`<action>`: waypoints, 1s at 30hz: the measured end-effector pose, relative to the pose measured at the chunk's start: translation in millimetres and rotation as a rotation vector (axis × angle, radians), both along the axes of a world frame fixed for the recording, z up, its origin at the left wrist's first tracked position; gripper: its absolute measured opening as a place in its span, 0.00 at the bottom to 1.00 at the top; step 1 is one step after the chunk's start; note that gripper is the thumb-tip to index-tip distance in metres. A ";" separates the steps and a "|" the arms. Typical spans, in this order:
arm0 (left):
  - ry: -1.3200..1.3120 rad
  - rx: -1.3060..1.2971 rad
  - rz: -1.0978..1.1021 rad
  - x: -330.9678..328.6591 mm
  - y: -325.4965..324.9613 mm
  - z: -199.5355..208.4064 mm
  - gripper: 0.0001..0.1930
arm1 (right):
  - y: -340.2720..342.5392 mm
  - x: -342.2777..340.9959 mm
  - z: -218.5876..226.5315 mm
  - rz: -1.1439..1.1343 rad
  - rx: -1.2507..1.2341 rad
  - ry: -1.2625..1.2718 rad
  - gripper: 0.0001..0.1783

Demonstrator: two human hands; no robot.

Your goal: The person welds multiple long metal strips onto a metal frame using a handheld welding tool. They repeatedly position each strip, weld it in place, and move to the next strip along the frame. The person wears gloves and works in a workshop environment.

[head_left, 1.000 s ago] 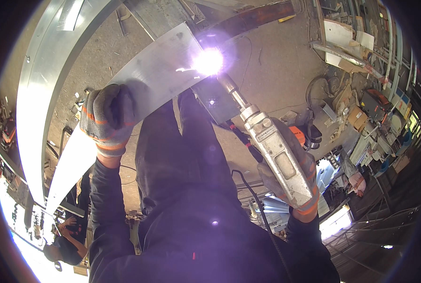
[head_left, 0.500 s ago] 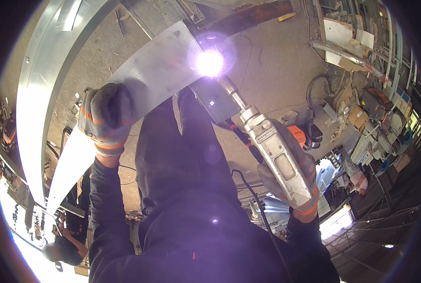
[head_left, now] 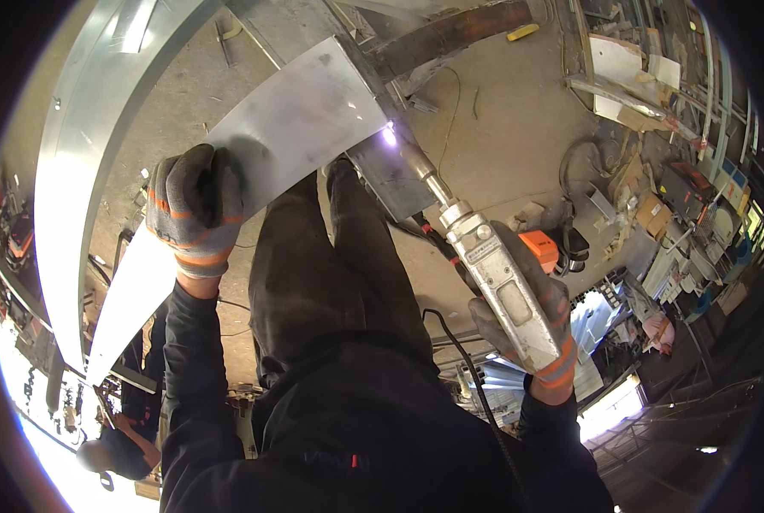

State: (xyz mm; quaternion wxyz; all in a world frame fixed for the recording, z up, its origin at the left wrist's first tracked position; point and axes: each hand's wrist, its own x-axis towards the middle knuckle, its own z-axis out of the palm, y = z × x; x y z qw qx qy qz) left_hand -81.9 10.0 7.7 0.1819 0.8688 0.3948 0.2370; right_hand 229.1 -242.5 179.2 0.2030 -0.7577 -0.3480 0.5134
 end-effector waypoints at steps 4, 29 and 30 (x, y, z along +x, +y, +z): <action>0.170 0.008 -0.073 1.9 1.5 14.8 0.47 | -14.7 -3.4 2.5 0.044 0.061 -0.054 0.47; 0.591 -0.308 -0.147 -31.0 -1.6 78.6 0.59 | -31.5 -32.7 44.5 -0.105 0.268 0.162 0.25; 0.587 -0.311 -0.155 -30.5 -2.4 78.4 0.59 | -29.2 -36.1 50.4 -0.090 0.225 0.125 0.25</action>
